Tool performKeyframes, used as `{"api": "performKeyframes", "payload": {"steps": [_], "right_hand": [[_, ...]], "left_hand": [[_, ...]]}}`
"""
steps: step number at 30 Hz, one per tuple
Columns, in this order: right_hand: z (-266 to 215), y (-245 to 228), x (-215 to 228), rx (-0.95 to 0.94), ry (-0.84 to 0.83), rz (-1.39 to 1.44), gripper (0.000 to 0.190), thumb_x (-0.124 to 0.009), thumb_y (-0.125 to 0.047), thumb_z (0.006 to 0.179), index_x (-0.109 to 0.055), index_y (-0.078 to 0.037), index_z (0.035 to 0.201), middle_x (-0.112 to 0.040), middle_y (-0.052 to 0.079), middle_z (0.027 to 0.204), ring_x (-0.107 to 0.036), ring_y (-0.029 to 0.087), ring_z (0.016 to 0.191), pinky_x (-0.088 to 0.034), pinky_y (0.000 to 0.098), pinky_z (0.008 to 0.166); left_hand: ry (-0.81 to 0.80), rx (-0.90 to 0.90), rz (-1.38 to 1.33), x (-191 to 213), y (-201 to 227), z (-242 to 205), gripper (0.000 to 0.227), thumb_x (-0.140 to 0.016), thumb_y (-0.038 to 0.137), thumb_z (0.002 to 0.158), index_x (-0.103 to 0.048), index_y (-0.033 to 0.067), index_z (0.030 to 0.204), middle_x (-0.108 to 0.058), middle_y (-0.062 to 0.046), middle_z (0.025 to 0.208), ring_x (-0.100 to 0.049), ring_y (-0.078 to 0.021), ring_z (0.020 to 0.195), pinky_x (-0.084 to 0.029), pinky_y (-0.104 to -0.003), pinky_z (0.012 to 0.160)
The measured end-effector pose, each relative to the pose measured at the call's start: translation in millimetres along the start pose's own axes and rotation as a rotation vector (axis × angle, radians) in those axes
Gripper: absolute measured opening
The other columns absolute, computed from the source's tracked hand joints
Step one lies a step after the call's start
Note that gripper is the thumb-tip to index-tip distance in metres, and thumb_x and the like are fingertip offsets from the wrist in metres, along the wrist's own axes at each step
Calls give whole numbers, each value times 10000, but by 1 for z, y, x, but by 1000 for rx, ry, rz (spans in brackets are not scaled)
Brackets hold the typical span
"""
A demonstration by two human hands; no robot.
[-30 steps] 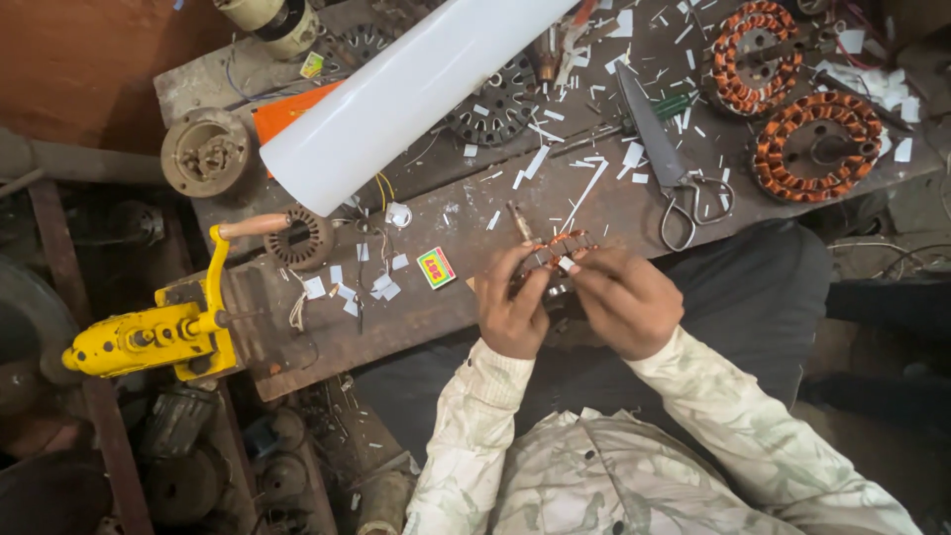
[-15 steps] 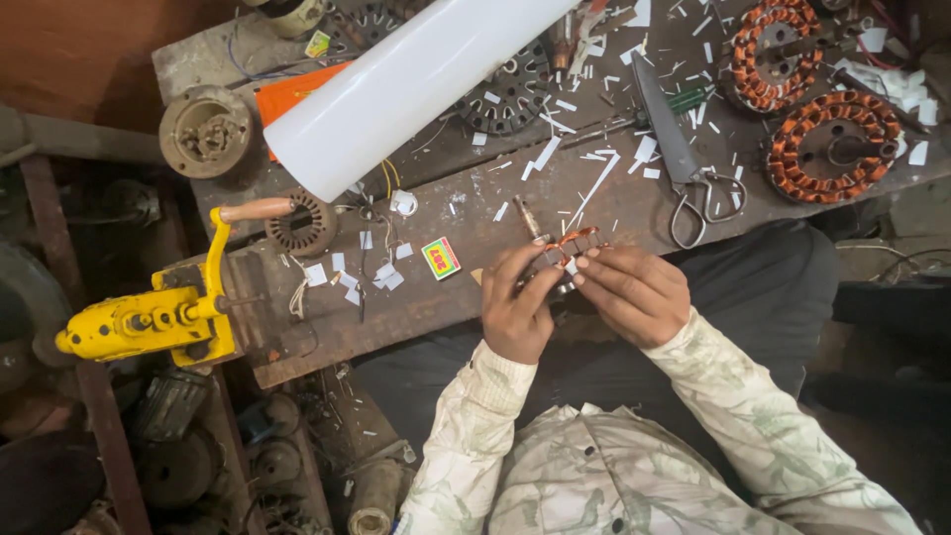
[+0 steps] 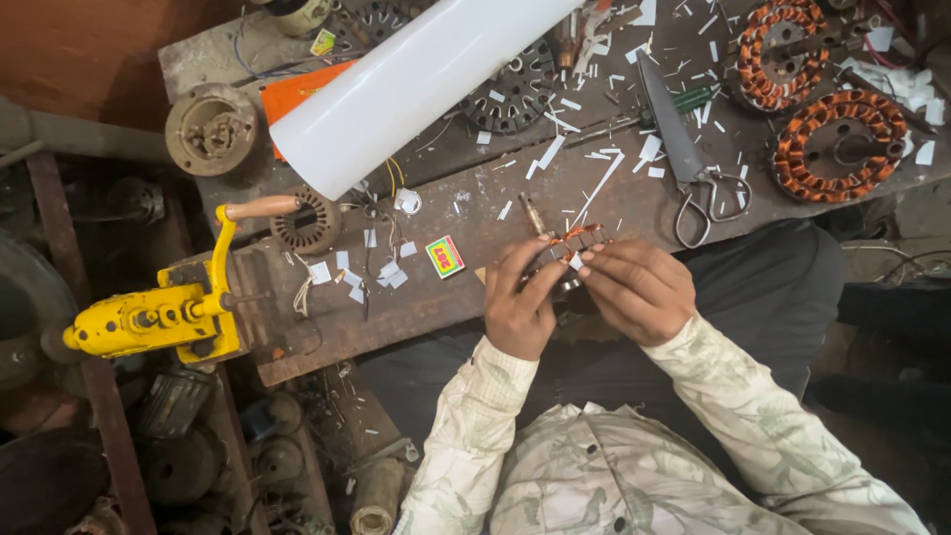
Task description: The person inserts small white insulating pieces into the slots of a copper-wound motor rotor. They repeatedly cut strips from a white roll using shears, trim them to size, and place them into the rotor slots.
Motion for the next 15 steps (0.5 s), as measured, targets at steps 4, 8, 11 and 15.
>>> {"api": "performKeyframes", "payload": {"steps": [4,8,11,15], "right_hand": [[7,-3,4,-88,37,42,279,-830,82,714,-723,51,969,-719,148,1003,-725,306,951,-603,384,822],[12,-8,7,-172,54,59,251,-824,88,724,-719,50,948,-716,152,967,-730,308,920,-599,376,819],[17,-9,9,-198,20,52,242,-812,85,725,-722,49,946,-716,147,965,-729,308,921,-597,376,824],[20,-14,11,-134,-79,-56,244,-812,59,729,-744,44,962,-722,140,975,-723,299,913,-590,370,801]], "left_hand": [[-6,-22,-6,0,1,-1,454,-694,-127,792,-688,113,1177,-618,-94,1341,-601,-364,1221,-517,-449,1033],[-6,-48,10,0,3,-2,465,-691,-127,763,-691,99,1168,-619,-97,1337,-600,-364,1212,-514,-458,1030],[-10,-56,26,-1,4,-2,462,-704,-119,762,-692,95,1172,-616,-95,1341,-595,-362,1205,-515,-455,1028],[-9,-53,16,-1,6,-3,468,-704,-121,761,-690,93,1176,-615,-93,1349,-604,-357,1213,-517,-453,1033]]}}
Point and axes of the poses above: each hand's wrist, its own z-axis towards the middle knuckle, its own x-axis out of the back of the hand, y = z × x, the point moved 5 cm from there along z, towards the middle knuckle
